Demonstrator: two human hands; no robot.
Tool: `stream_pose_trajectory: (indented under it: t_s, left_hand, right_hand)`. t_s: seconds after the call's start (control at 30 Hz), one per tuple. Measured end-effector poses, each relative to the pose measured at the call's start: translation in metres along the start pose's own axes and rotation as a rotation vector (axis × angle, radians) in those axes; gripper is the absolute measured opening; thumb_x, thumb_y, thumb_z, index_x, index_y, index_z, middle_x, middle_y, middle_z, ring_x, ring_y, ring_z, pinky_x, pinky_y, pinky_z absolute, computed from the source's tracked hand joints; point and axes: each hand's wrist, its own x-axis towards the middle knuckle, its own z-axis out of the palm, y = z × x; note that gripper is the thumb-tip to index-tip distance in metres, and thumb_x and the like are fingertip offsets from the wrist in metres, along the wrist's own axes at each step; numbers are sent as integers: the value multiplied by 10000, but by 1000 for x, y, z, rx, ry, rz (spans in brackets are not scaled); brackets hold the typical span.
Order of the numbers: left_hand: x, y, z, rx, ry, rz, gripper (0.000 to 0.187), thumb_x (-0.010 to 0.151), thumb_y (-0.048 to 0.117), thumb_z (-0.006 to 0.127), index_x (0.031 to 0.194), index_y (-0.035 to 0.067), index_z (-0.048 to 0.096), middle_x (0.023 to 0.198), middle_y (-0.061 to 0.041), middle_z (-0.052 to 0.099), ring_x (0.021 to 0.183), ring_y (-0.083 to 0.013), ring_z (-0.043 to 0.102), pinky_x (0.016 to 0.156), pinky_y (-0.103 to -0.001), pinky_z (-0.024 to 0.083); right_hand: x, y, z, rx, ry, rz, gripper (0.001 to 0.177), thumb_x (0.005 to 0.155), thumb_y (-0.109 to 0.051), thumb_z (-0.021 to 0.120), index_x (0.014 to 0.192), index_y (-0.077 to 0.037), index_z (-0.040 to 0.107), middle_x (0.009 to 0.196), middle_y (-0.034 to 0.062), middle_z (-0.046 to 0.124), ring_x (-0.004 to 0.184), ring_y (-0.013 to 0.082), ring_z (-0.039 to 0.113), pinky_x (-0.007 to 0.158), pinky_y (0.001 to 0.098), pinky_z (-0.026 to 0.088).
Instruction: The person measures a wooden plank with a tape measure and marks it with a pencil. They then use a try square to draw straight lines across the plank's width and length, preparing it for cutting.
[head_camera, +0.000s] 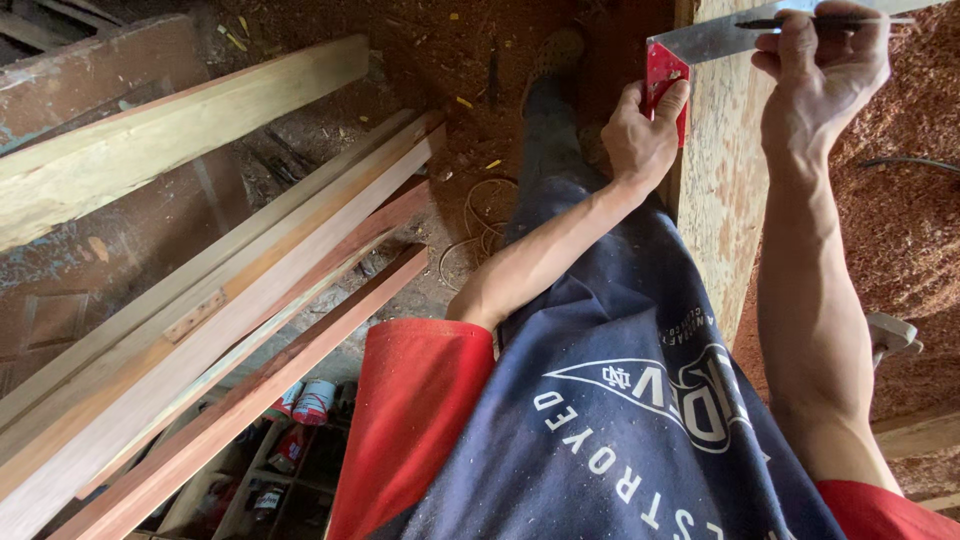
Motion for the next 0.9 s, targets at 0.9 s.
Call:
stream_pose_trajectory:
  t_s: [0.9]
  left_hand:
    - [-1,13,1,64,38,-28,455,926,485,698,1052,49,673,885,-102,758,765,-261,741,730,-392,590]
  right_hand:
    - [40,-12,-14,-744,-158,-315,123,1097,16,513,1164,49,611,981,182,726,717,189,712,562,291,587]
